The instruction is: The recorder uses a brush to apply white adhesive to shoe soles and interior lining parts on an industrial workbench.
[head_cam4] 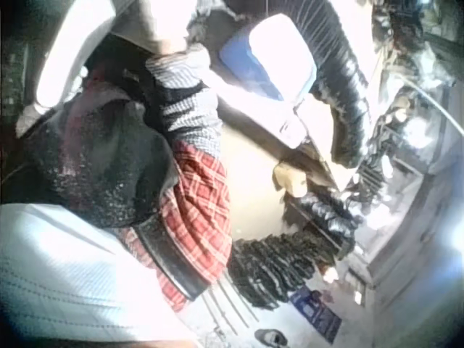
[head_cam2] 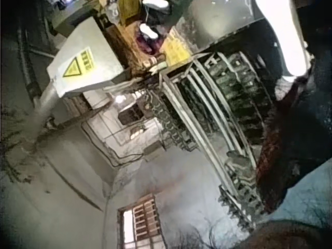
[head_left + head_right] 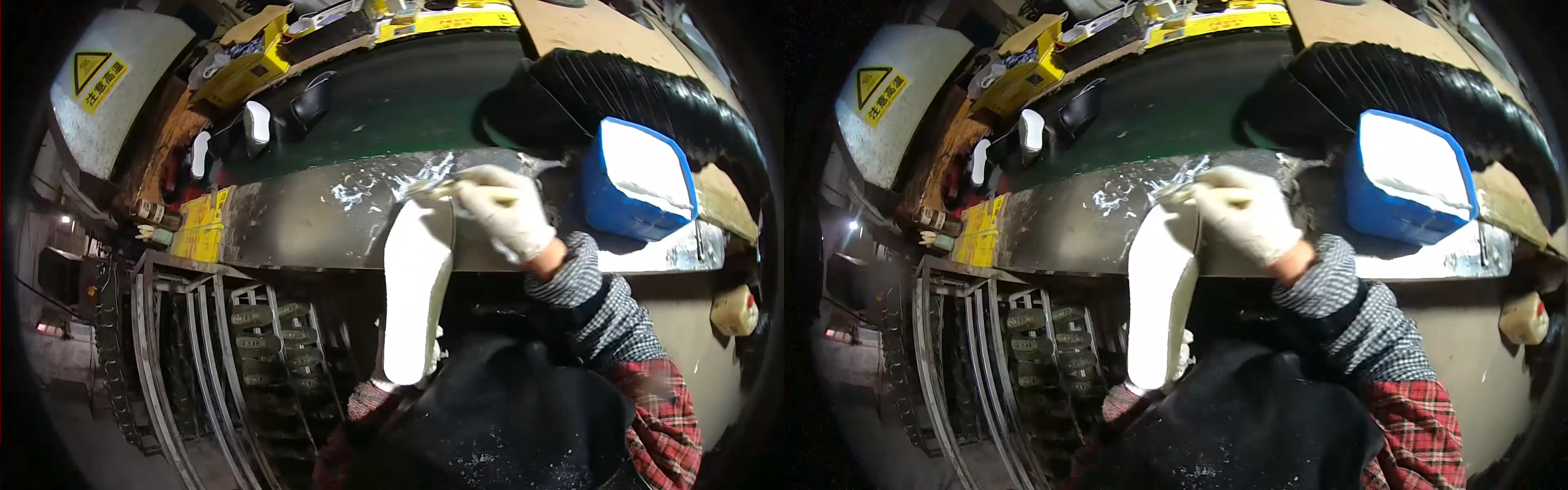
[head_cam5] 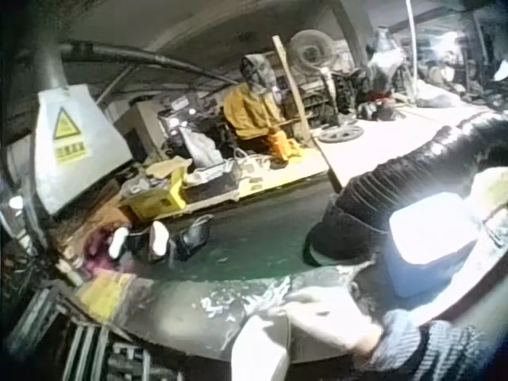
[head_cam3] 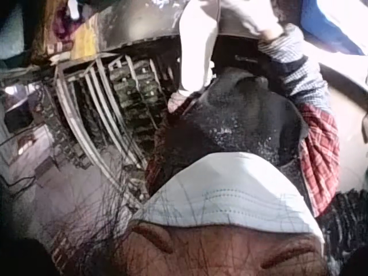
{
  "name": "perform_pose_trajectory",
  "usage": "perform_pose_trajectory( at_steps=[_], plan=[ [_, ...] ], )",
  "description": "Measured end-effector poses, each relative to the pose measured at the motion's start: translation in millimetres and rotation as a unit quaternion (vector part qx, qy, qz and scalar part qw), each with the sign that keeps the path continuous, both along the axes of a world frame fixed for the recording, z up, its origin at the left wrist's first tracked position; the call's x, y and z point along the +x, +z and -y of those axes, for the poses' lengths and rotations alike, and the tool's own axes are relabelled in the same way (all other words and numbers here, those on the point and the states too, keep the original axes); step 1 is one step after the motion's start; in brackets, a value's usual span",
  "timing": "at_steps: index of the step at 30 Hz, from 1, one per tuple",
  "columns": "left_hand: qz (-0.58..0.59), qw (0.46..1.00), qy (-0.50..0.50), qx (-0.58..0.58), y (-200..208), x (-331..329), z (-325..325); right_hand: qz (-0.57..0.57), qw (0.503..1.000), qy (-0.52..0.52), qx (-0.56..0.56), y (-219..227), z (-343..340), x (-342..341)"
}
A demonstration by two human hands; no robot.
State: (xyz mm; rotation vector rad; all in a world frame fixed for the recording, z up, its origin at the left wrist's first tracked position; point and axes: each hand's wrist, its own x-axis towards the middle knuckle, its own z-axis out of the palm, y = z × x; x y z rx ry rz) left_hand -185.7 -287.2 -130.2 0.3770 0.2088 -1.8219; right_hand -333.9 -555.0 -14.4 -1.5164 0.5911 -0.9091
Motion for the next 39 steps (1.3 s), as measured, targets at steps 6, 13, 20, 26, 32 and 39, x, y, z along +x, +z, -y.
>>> perform_pose_trajectory(
  at_steps=[6, 13, 20, 26, 32, 39],
  plan=[
    [0.374, 0.925, -0.042, -0.047, -0.1, -1.2, 9.0, -0.092, 0.974, 0.196, -0.069, 32.4, -37.7, -58.8],
    [-0.071, 0.987, -0.009, -0.142, 5.7, 4.7, 24.7, -0.055, 0.998, 0.008, -0.026, 52.2, 27.9, -4.6],
    [-0.150, 0.983, 0.101, 0.046, 46.7, -4.6, 26.8, -0.022, 0.912, 0.312, -0.263, 63.5, -35.0, -28.9],
    [0.204, 0.964, 0.082, -0.149, 43.3, -8.8, 30.7, -0.019, 0.949, 0.313, -0.016, 57.4, -70.8, -54.8],
    [0.171, 0.971, 0.093, -0.137, 28.9, -12.7, 39.9, -0.046, 0.965, 0.245, -0.078, 33.9, -51.3, -105.6],
    [-0.078, 0.986, 0.034, -0.146, 22.3, 1.3, 20.6, -0.070, 0.939, 0.317, 0.112, 32.4, -57.9, -73.0]
  ],
)
